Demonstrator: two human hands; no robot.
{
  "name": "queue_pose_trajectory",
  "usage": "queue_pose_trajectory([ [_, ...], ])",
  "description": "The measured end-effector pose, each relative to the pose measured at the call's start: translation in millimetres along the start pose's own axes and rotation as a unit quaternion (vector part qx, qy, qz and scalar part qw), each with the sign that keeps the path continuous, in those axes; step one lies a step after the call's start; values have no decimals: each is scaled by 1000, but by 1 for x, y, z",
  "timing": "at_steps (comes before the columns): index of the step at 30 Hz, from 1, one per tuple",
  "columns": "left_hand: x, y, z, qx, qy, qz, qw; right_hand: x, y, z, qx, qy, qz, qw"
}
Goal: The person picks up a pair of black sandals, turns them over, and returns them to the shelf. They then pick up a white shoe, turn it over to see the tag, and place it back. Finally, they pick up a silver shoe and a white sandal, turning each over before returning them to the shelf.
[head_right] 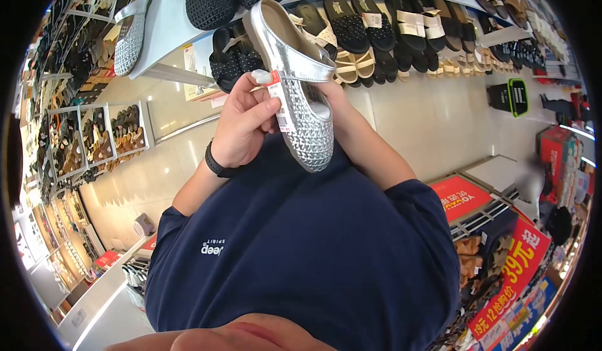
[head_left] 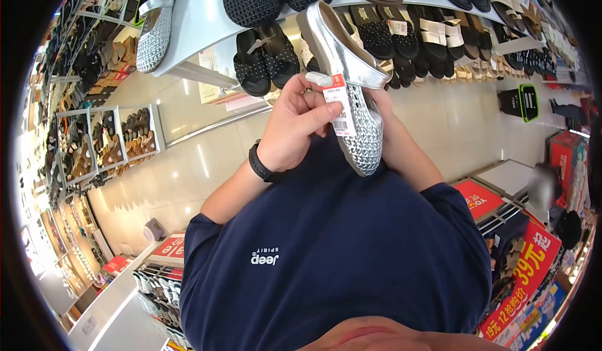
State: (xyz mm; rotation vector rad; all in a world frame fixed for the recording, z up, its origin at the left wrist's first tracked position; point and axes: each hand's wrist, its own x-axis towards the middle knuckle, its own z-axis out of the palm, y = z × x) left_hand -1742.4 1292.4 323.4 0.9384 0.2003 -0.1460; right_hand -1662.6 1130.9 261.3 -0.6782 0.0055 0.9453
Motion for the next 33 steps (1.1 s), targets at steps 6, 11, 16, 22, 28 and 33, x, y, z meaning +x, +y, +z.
queue_pose_trajectory([
  [6, 6, -3, -7, -68, -30, -18, 997, 4, 4, 4, -28, 15, 0, 1000],
  [11, 6, 3, 6, -34, -5, -25, 999, 17, 0, 15, 68, -109, -26, 991],
  [16, 11, 0, 6, -31, -5, -11, 999, 23, 3, -3, 48, -160, -17, 986],
  [22, 16, -5, 16, -15, -13, -8, 1000, 16, -8, -6, 119, -188, -9, 975],
  [28, 31, -36, 27, 7, -18, 39, 999, -8, -19, -43, -13, -35, -80, 996],
  [33, 43, -71, 49, 68, 12, 69, 995, -34, -40, -58, -129, 57, -238, 961],
])
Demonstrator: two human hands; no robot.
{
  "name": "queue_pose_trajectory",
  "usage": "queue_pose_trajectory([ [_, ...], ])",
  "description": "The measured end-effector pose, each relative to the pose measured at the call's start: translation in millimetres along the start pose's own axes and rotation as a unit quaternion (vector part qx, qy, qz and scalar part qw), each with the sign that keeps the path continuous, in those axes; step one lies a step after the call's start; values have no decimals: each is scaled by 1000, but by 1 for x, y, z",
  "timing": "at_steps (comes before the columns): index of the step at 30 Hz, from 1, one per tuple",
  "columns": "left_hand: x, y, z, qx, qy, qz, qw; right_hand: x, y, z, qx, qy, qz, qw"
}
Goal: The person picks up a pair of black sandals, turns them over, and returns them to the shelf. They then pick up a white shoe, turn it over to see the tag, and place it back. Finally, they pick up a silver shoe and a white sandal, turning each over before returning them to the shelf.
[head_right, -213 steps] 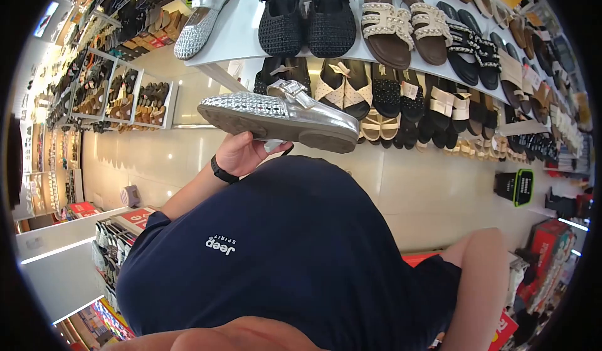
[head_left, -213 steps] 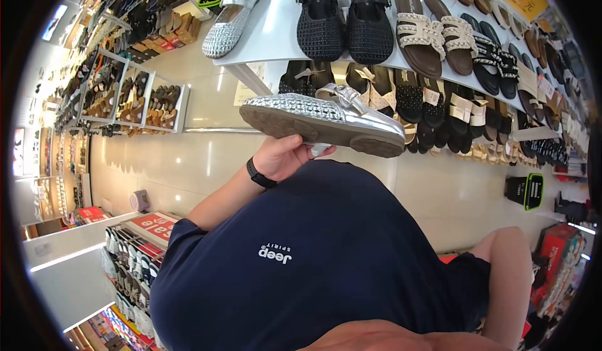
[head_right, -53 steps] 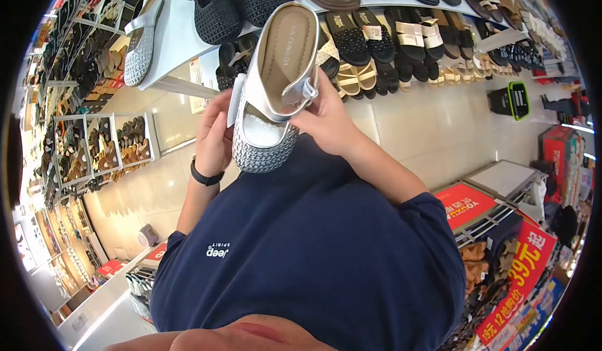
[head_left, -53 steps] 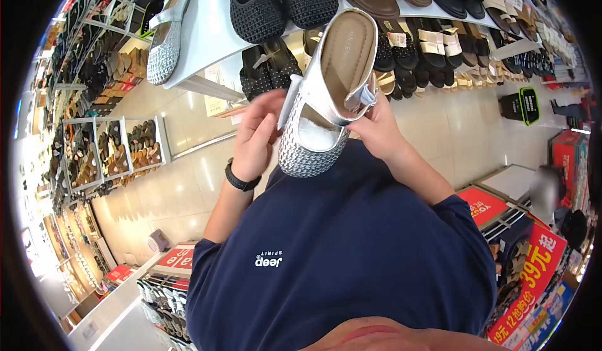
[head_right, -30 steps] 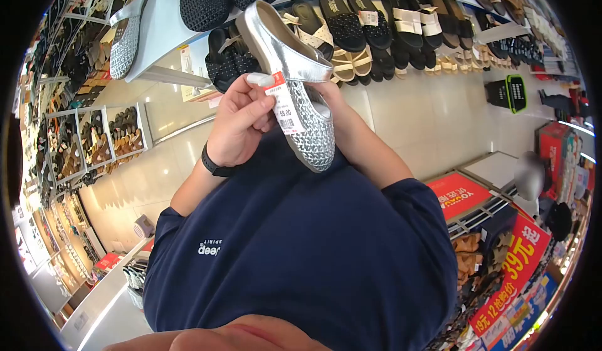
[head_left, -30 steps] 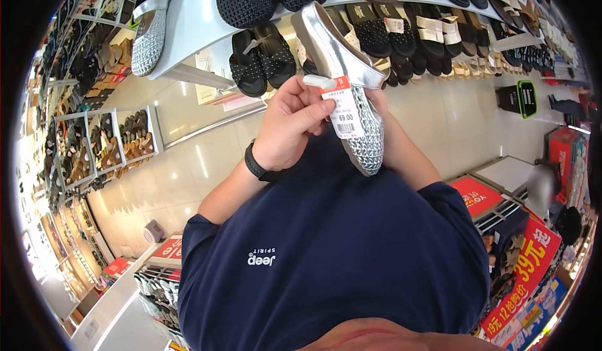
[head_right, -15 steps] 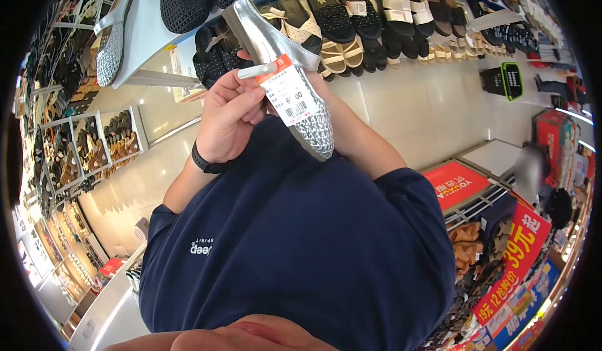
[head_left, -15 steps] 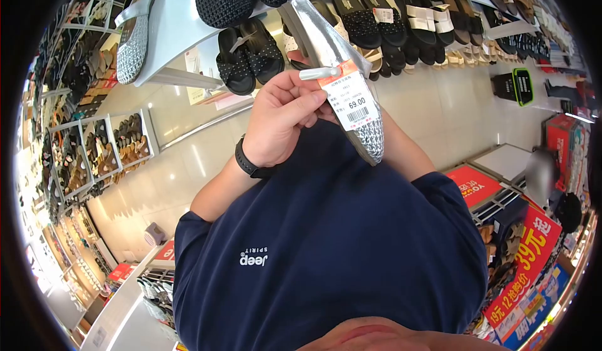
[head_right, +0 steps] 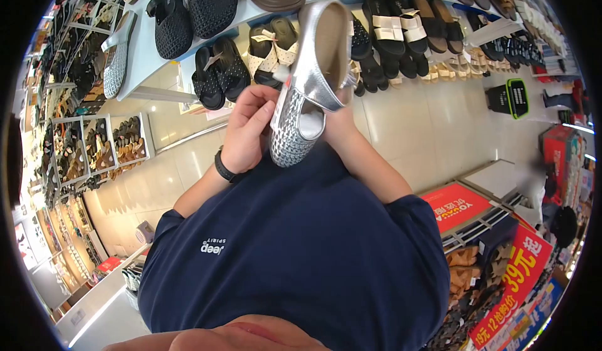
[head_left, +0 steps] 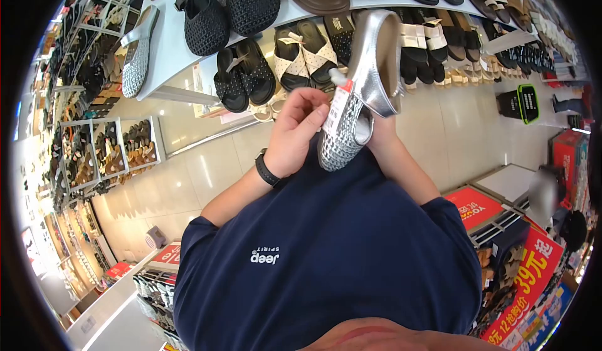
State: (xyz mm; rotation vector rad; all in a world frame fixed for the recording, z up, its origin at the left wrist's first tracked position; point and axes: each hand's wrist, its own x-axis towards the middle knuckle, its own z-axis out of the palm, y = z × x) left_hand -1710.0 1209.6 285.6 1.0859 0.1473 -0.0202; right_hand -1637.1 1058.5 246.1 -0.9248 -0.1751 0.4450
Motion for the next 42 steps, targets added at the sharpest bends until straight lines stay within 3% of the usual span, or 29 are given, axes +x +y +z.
queue_pose_trajectory([
  [1, 1, -6, 5, -9, -10, -31, 999, -3, -13, -2, -73, 13, -42, 996],
  [4, 6, -25, 26, 25, -92, 0, 995, -4, -11, -36, -28, 76, -133, 988],
  [7, 6, -29, 47, 91, -75, -60, 991, -9, -31, -39, -47, 91, -171, 980],
  [10, 7, -34, 48, 61, -68, -107, 990, -13, -25, -54, -28, 119, -182, 976],
  [14, -1, -31, 42, 215, -103, -25, 971, -17, -26, -58, -51, 47, -157, 985],
  [18, -16, -27, 30, 132, -51, -30, 989, -16, -23, -46, -70, -25, -102, 992],
  [22, -36, -20, 0, 52, 7, 51, 997, -9, -15, -12, -122, -139, -203, 962],
  [24, -42, -11, -21, 2, 51, 95, 994, -5, -10, 2, -140, -168, -158, 963],
  [28, -40, 31, -66, -85, 83, 203, 972, -2, 9, 26, -143, -119, -43, 982],
  [31, -38, 68, -97, -111, 161, 235, 952, 1, 22, 37, -185, -81, -26, 979],
  [36, -27, 110, -146, -116, 213, 216, 946, 6, 44, 66, -177, -74, 58, 980],
  [42, -23, 133, -172, -111, 172, 148, 968, 24, 76, 127, -220, -168, 141, 950],
])
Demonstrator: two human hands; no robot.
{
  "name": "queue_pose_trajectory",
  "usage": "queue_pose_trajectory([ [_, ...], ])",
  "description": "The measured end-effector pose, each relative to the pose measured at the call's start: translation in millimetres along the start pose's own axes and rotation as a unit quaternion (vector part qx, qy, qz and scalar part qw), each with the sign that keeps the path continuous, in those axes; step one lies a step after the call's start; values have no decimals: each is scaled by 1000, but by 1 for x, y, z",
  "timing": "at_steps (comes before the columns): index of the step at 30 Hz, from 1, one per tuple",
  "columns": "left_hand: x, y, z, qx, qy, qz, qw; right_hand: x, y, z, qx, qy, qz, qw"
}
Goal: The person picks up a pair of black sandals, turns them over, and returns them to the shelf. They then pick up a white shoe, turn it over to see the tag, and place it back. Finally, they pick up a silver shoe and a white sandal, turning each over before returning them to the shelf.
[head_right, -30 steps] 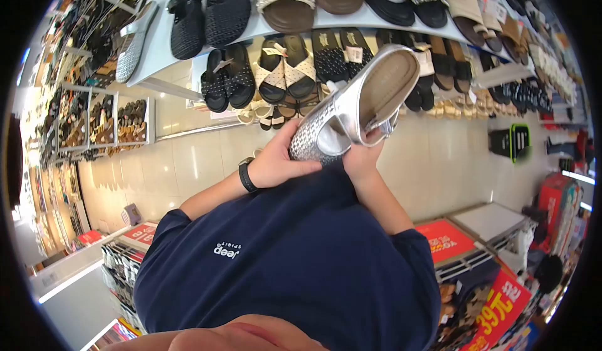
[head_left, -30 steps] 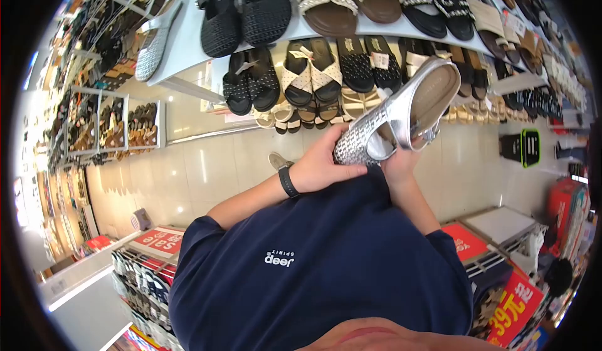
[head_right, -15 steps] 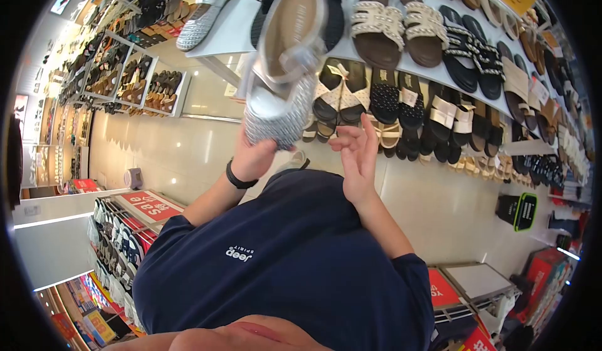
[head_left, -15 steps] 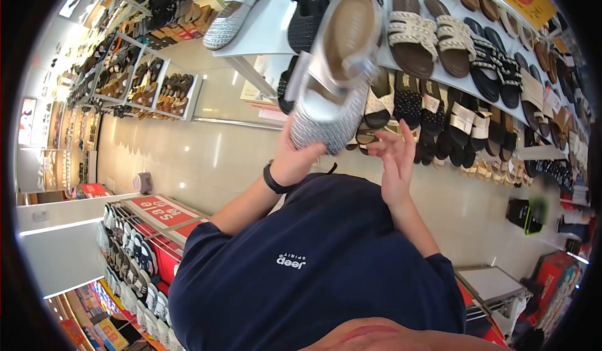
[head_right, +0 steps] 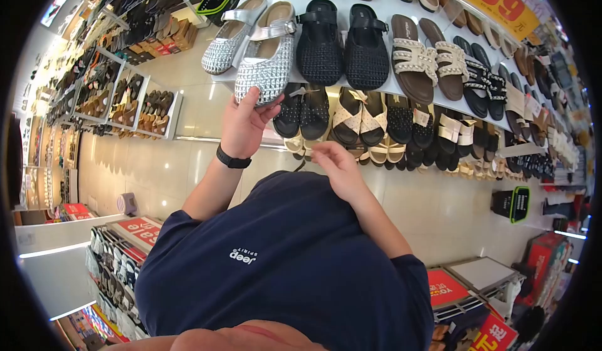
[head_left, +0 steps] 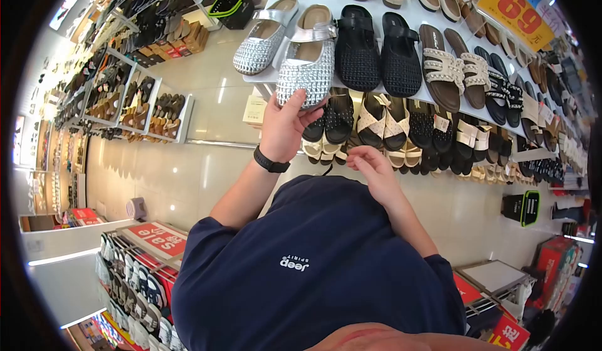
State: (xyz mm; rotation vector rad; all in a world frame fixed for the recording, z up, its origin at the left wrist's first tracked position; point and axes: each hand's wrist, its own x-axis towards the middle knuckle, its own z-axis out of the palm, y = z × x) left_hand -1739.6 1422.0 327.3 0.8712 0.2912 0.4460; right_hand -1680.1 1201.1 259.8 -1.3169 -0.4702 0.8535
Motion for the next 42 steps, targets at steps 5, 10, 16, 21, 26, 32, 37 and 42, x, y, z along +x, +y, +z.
queue_pose_trajectory([
  [5, 10, 13, -11, 5, -58, -4, 998, 49, -24, 39, -1, -20, -4, 1000],
  [10, 20, 26, -39, 66, -11, -95, 993, 89, -40, 72, 117, 0, -13, 993],
  [16, 41, 29, -80, 187, -12, -84, 979, 114, -40, 102, 101, 63, 2, 993],
  [21, 45, 27, -130, 165, 45, 25, 985, 121, -43, 113, 103, 85, 1, 991],
  [26, 72, 46, -142, 60, 72, -7, 996, 131, -45, 115, 131, 107, 21, 985],
  [32, 86, 65, -140, 78, 53, -51, 994, 133, -36, 119, 138, 161, -17, 977],
  [37, 83, 66, -139, 163, 96, -3, 982, 137, -36, 113, 129, 213, -37, 968],
  [42, 85, 66, -124, 134, 45, 91, 986, 141, -38, 114, 123, 213, -51, 968],
])
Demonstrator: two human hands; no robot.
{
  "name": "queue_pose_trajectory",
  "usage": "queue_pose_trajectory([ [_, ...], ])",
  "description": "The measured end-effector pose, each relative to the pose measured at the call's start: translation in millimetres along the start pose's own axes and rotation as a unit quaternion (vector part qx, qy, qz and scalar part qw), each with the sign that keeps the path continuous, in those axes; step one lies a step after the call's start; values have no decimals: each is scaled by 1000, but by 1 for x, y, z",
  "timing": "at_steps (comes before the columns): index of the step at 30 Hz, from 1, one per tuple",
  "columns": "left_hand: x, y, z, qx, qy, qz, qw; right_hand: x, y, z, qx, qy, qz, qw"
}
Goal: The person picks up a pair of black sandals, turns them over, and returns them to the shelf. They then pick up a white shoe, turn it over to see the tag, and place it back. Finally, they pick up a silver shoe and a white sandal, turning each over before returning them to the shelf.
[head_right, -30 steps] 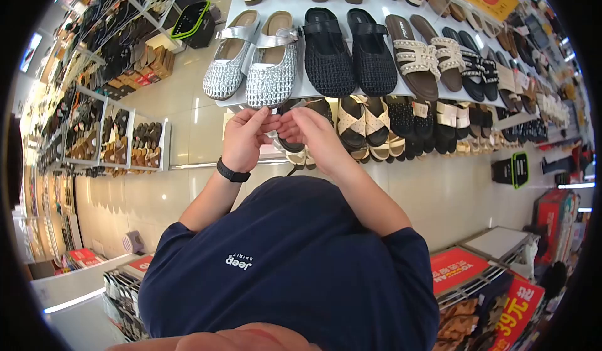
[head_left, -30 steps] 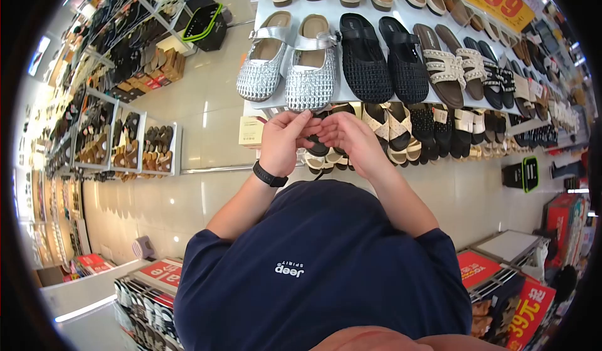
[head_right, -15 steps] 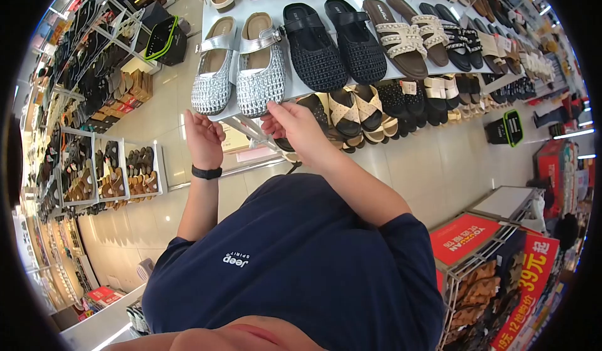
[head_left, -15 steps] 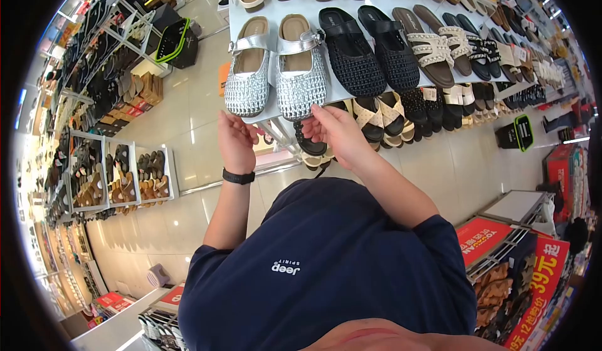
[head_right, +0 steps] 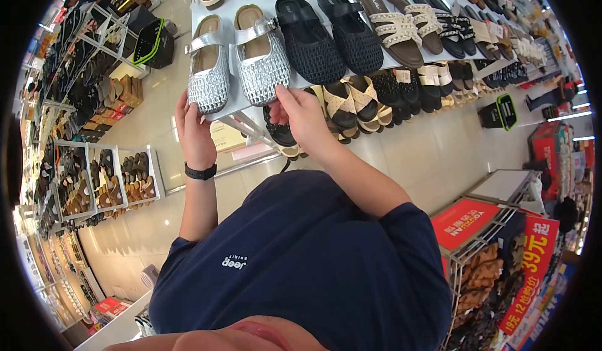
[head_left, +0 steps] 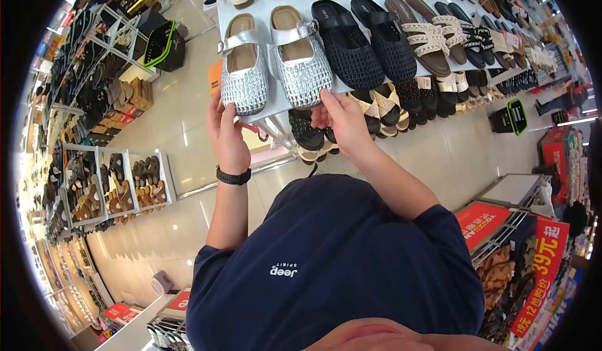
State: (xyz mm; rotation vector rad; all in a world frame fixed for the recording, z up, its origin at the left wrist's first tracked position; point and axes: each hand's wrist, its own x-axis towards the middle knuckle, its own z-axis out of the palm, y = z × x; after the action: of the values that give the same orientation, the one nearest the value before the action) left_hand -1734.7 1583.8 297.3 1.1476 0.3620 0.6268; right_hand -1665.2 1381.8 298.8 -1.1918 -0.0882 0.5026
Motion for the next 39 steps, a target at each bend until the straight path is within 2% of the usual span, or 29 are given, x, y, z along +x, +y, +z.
queue_pose_trajectory([
  [8, -7, -10, 9, 25, -23, 22, 999, 2, -1, -3, -8, 13, -4, 1000],
  [11, -5, -14, 8, -20, 1, 24, 1000, -4, 1, -7, 23, -10, -19, 999],
  [13, -9, -20, 11, -70, 59, 19, 996, -8, 13, -22, -40, -79, -51, 995],
  [15, -15, -30, 12, -143, 138, 2, 980, -18, 19, -37, -78, -89, -23, 993],
  [18, -24, -99, -38, -160, 134, -117, 971, -33, 38, -68, -100, -44, 31, 994],
  [19, -36, -107, -26, -148, 228, -209, 939, -36, 46, -80, -84, -8, 45, 995],
  [21, -56, -157, -49, -167, 252, -337, 892, -47, 59, -103, -52, 64, 75, 994],
  [23, -85, -171, -33, -136, 309, -482, 808, -61, 63, -120, -38, 107, 100, 989],
  [25, -99, -184, -18, -113, 284, -575, 759, -74, 65, -134, -6, 143, 124, 982],
  [28, -100, -182, 17, -115, 206, -573, 785, -89, 70, -153, 7, 142, 133, 981],
  [32, -100, -189, 63, -119, 115, -563, 810, -109, 61, -182, 10, 127, 96, 987],
  [35, -126, -175, 126, -98, 55, -538, 835, -129, 48, -220, 10, 115, 81, 990],
  [39, -166, -221, 174, -122, 26, -556, 822, -169, 26, -290, 5, 161, 65, 985],
])
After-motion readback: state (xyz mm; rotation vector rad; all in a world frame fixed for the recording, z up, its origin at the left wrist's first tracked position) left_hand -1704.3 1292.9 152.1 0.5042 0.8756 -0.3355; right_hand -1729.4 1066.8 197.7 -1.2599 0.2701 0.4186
